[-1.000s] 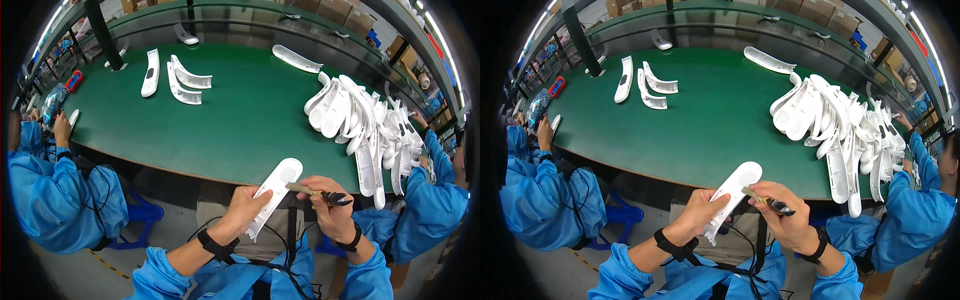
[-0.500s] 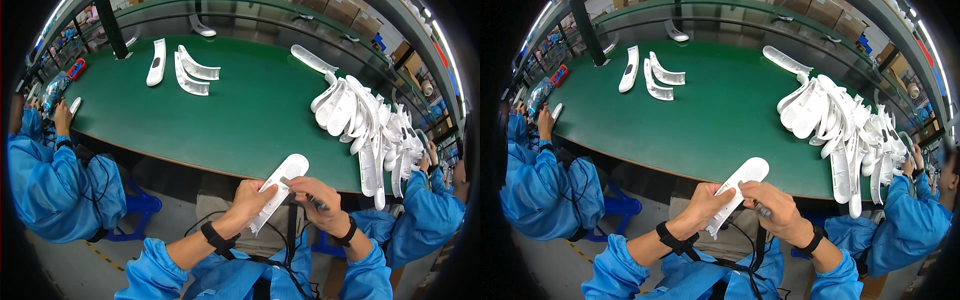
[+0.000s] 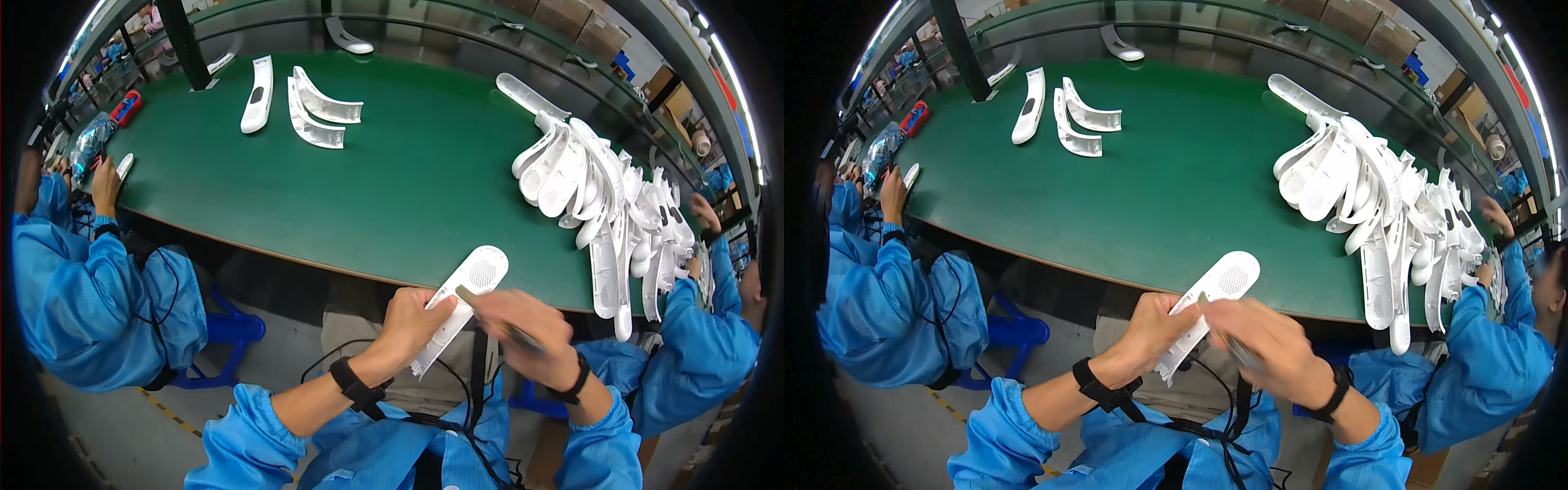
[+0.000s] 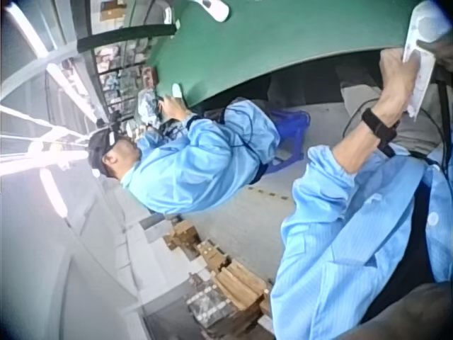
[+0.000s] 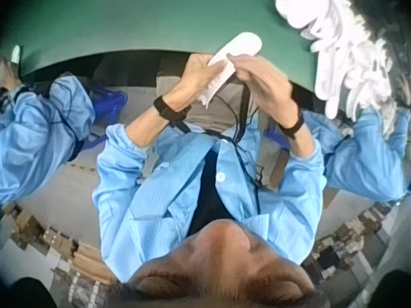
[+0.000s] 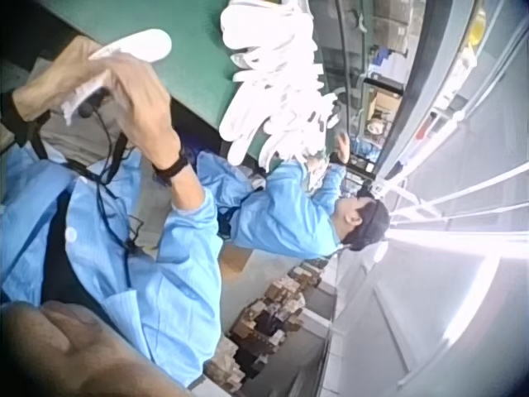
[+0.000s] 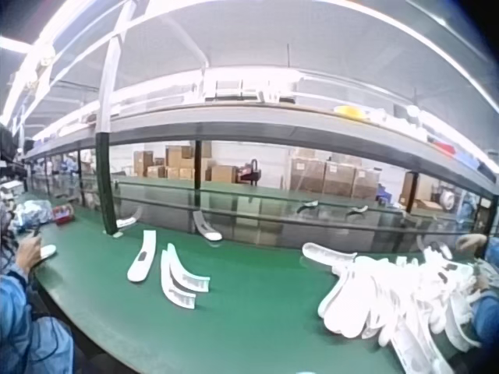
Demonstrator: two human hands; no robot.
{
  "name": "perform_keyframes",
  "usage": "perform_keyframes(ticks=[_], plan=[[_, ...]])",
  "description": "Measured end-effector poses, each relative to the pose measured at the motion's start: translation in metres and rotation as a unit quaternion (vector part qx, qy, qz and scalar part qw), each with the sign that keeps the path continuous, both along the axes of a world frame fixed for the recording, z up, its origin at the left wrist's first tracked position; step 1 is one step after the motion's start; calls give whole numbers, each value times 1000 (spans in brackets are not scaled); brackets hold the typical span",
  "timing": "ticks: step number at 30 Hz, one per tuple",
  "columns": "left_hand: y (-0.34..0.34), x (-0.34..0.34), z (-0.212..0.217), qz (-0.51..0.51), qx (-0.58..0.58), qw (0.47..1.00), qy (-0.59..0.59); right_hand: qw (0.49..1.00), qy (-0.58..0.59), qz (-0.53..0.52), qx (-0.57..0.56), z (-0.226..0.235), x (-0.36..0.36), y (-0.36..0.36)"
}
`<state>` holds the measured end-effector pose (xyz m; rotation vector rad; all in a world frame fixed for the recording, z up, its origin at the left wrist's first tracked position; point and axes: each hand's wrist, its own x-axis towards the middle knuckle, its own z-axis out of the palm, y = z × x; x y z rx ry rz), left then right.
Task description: The recorder uses pliers and a scraper tool to remove burrs and excess plastic from white housing components at a factory workstation.
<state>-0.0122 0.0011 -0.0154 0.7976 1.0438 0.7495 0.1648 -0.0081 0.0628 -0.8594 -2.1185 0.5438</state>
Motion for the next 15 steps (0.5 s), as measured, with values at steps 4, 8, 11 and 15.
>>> perform_keyframes(ticks=[4,8,11,15], plan=[[-1,-1,-5,8,13,1000,16,1000,9,-13,1,1,2,-1],[-5,2,-7,2,45,998,45,1000,21,-20,3,0,-1,-5],[-1,2,-8,7,26,999,46,999,4,-48,-16,2,-1,2],[-1,3,-11,15,35,999,30,993,90,-59,-52,4,-2,-5]])
